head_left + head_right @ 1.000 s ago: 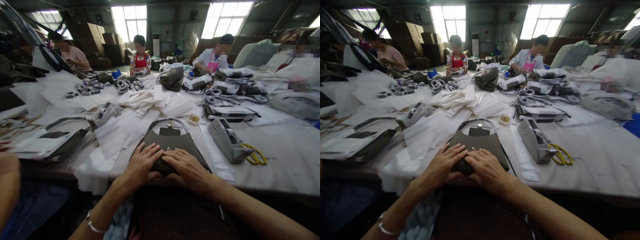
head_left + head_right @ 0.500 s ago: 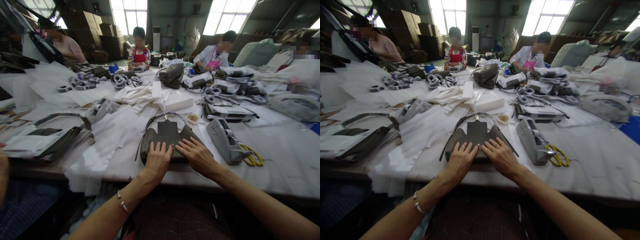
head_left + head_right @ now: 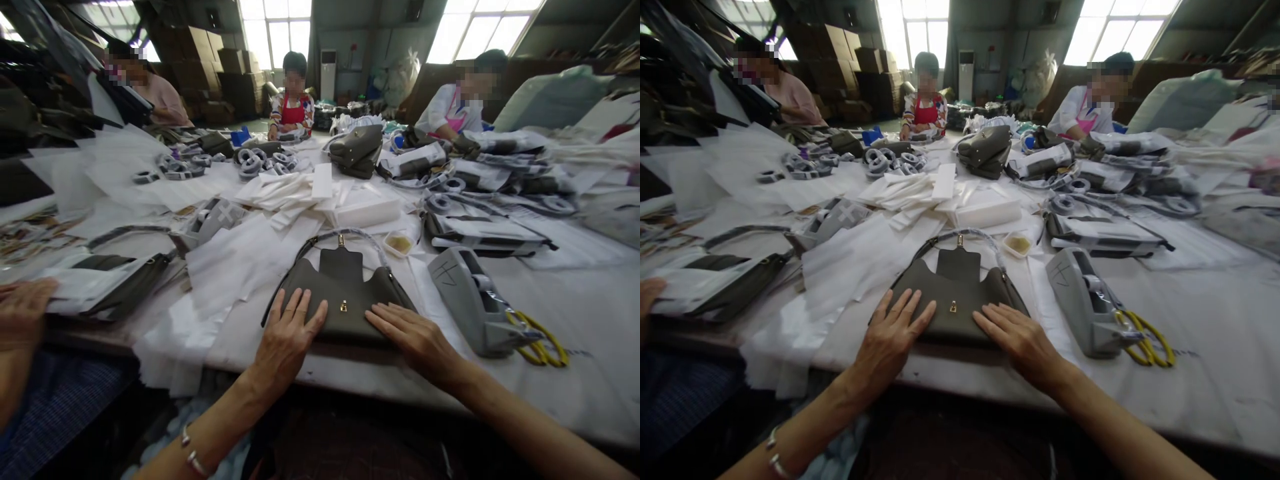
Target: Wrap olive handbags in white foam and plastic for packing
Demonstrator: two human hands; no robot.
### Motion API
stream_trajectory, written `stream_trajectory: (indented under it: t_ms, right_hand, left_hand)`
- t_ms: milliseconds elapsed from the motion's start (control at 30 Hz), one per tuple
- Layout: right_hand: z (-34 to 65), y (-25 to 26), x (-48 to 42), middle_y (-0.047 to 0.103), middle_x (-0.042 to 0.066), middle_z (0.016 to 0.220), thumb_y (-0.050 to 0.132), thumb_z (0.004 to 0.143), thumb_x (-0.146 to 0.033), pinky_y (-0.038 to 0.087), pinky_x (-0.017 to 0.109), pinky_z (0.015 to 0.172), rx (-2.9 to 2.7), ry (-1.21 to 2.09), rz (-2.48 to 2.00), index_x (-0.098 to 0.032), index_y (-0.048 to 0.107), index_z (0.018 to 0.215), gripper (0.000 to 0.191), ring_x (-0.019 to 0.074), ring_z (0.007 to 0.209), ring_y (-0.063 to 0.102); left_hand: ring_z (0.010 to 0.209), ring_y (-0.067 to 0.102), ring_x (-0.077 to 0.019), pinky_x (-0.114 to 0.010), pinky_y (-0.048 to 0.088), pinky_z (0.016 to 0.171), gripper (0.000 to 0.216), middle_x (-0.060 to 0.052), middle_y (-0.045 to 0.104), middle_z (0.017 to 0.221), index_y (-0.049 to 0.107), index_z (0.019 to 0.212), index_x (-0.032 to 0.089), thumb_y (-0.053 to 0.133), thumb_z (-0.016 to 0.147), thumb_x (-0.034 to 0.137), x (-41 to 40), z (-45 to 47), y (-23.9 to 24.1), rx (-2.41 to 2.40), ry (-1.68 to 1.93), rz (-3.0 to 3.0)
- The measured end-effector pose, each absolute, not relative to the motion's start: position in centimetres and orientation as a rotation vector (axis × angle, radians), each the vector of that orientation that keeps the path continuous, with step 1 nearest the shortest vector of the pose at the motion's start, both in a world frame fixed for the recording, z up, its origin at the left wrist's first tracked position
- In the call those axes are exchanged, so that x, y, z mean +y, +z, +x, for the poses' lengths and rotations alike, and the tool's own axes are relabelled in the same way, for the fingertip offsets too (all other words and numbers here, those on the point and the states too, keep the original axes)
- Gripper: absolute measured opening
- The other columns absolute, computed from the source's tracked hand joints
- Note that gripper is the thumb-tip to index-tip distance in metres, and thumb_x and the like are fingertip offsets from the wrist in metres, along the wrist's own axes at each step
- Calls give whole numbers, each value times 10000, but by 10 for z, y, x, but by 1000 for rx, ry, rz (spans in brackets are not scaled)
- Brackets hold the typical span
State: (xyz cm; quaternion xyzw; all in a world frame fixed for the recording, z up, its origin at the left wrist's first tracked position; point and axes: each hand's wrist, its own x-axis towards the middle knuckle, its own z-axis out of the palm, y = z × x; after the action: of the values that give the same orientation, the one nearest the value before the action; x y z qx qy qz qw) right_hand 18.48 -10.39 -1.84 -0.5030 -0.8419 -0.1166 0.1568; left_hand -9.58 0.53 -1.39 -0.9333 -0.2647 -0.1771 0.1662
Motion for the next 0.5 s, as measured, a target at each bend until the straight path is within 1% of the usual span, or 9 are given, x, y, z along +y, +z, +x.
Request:
stream_trajectory:
  t_ms: [67,133,200,233,300,333,367,433,500]
  right_hand:
    - [184,-39,-108,613,85,1359,342,928,-1,484,404,1089,-2278,-357,-1427,-179,495,1426,550,199,1289,547]
    - [179,-47,-110,600,83,1375,341,942,-22,472,420,1101,-2217,-339,-1459,-194,482,1437,542,203,1315,523]
    - [172,-42,-109,560,109,1417,433,975,-151,467,459,1100,-2226,-263,-1559,-183,471,1443,471,244,1333,504]
    - [168,-36,-107,531,131,1442,508,973,-261,461,487,1100,-2251,-208,-1622,-169,462,1449,487,276,1342,491]
    - [160,-23,-97,474,186,1477,612,910,-481,432,545,1107,-2310,-86,-1731,-122,435,1463,682,333,1364,453]
    - [158,-18,-89,454,206,1485,613,893,-543,408,562,1118,-2337,-22,-1761,-97,419,1469,754,343,1379,430]
    - [155,-14,-79,441,217,1490,585,903,-567,382,568,1133,-2356,40,-1771,-77,404,1475,774,338,1395,407]
    - [153,-9,-57,414,212,1507,512,946,-561,331,566,1161,-2370,158,-1759,-70,380,1487,742,313,1430,353]
    - [150,-8,-37,387,182,1532,490,958,-561,280,571,1182,-2368,249,-1733,-120,361,1506,715,292,1458,297]
  left_hand:
    - [1232,595,-309,-506,484,1027,475,-198,610,1329,538,1388,212,421,942,99,7,-96,-19,-782,-448,-2623]
    - [1174,636,-298,-448,525,977,485,-213,627,1298,525,1399,216,448,934,102,5,-93,-25,-805,-382,-2604]
    - [1169,640,-304,-432,531,970,524,-218,624,1300,487,1431,221,476,920,105,1,-87,-31,-824,-337,-2585]
    - [1192,624,-315,-442,524,982,543,-219,612,1317,468,1445,218,483,914,107,-2,-84,-33,-832,-325,-2578]
    - [1254,574,-347,-490,498,1015,549,-221,577,1363,455,1455,193,481,912,119,-7,-76,-37,-849,-309,-2576]
    - [1278,548,-360,-513,485,1030,537,-222,560,1382,461,1450,172,474,914,126,-9,-71,-39,-853,-304,-2580]
    - [1295,529,-369,-532,473,1041,522,-224,548,1395,469,1442,147,463,920,133,-11,-66,-41,-857,-300,-2584]
    - [1306,518,-371,-550,461,1052,492,-230,540,1401,484,1426,106,435,938,147,-14,-56,-46,-865,-296,-2591]
    - [1308,515,-368,-553,457,1053,464,-236,545,1392,503,1403,73,411,959,170,-16,-48,-50,-877,-307,-2597]
